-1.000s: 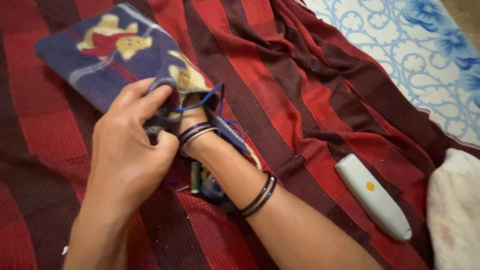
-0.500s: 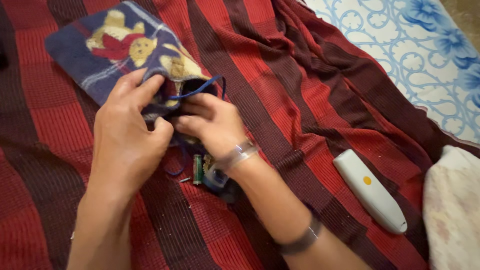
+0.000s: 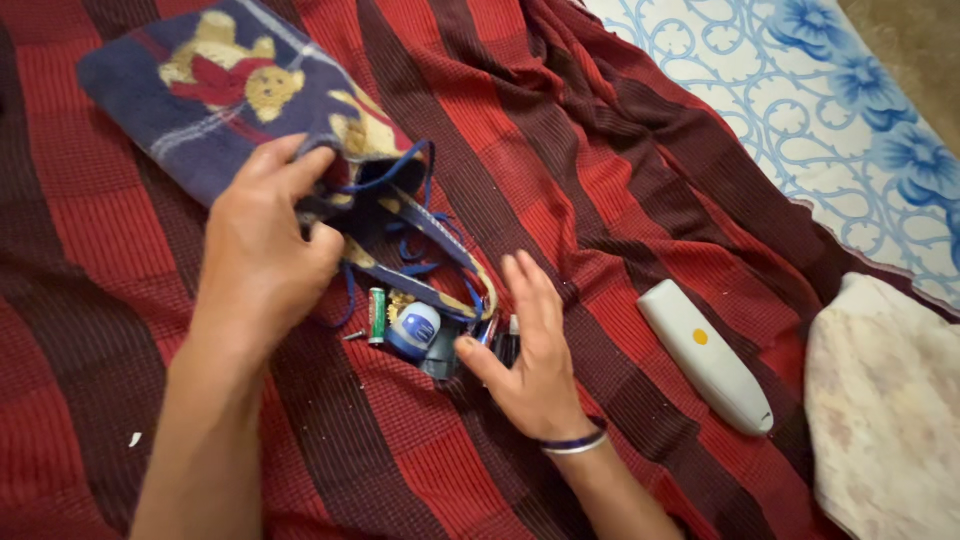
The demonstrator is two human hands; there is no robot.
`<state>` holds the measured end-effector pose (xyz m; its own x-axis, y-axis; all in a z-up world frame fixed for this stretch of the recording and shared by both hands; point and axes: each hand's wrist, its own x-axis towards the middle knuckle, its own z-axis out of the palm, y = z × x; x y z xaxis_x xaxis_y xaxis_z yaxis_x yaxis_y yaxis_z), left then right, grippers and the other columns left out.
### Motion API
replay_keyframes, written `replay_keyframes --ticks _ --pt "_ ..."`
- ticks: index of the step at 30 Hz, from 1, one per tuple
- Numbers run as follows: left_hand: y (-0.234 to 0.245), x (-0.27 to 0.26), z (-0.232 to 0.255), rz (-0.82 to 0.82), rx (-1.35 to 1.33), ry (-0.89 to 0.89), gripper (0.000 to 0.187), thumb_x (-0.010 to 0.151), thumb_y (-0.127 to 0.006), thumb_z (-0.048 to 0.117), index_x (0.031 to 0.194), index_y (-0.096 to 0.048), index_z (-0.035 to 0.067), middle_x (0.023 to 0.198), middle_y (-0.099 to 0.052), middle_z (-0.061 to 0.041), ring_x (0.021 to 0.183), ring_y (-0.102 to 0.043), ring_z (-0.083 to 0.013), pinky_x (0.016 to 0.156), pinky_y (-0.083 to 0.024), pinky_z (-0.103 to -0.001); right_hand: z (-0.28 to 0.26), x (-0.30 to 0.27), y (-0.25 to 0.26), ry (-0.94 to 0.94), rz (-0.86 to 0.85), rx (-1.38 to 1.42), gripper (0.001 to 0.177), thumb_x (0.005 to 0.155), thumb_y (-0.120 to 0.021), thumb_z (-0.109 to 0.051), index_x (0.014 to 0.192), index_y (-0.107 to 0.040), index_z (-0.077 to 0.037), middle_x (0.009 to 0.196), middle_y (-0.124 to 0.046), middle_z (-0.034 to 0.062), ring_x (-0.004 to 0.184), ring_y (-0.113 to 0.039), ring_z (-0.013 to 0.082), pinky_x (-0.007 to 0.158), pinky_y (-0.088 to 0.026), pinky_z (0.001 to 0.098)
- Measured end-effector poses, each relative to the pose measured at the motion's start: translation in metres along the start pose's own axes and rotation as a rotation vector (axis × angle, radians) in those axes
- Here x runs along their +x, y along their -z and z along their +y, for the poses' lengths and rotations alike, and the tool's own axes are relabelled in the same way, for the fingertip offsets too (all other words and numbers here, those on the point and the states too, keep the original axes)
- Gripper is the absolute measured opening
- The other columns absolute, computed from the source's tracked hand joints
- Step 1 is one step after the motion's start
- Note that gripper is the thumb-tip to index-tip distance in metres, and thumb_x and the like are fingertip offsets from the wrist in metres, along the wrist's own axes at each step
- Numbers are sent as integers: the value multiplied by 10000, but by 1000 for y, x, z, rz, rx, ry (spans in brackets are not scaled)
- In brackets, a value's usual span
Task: The person opens a black remote control, removes the battery cover, and places batteries into the compartment. They then close the remote and place it into a small fabric pouch along with other batteries and small items.
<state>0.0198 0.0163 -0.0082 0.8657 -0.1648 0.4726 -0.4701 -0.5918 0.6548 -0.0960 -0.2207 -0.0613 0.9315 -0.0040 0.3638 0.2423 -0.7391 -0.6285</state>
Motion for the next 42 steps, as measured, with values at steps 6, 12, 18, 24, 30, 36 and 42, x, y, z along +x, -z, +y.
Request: replay_keyframes --ticks 6,12,18,24,30,36,42 --pt "-9 -1 5 -16 -25 28 556 702 -637 -83 1257 -663 -68 1347 -634 -206 1204 -630 -375 1024 -497 -403 2 -6 -1 21 -73 -5 1099 741 -861 -367 1565 -270 55 1627 -303 294 1518 -307 448 1220 -287 491" --pt "-11 -1 4 -19 -5 30 564 695 -642 -80 1258 -664 -60 1351 -626 -199 1220 -620 -371 1038 -489 -406 -8 -11 -7 -8 -88 7 1124 726 -895 -381 1558 -280 58 1614 -311 304 1508 -315 443 1205 -306 492" --pt "-11 -2 4 -39 -3 60 548 716 -638 -79 1262 -667 -46 1370 -626 -180 1219 -622 -362 1027 -490 -404 -23 -16 -24 -194 98 -53 1031 706 -902 -326 1507 -369 45 1521 -447 267 1425 -425 416 1180 -361 489" --pt "-13 -2 5 -39 -25 69 562 703 -627 -87 1262 -665 -45 1368 -625 -182 1216 -626 -359 1025 -491 -401 -35 -2 -49 -166 104 -127 1115 625 -950 -344 1473 -347 56 1415 -484 266 1354 -410 421 1127 -342 513" --pt "-14 -3 5 -30 -21 60 543 708 -633 -82 1248 -674 -43 1366 -628 -183 1221 -624 -363 1036 -492 -399 -35 11 -54 -155 109 -102 934 657 -882 -196 1441 -425 24 1307 -578 197 1243 -495 389 1073 -400 496" --pt "-15 -3 3 -46 -31 67 558 694 -621 -86 1248 -672 -48 1362 -629 -184 1225 -623 -363 1041 -486 -402 -35 10 -55 -162 125 -57 750 714 -823 -123 1387 -518 5 1178 -655 175 1099 -599 350 959 -495 454" --pt "-13 -3 5 -32 -25 66 556 701 -617 -86 1253 -671 -49 1373 -623 -186 1229 -622 -361 1045 -486 -401 -38 10 -58 -208 160 -106 678 750 -776 -113 1377 -541 -9 1170 -664 170 1082 -622 339 947 -513 448"
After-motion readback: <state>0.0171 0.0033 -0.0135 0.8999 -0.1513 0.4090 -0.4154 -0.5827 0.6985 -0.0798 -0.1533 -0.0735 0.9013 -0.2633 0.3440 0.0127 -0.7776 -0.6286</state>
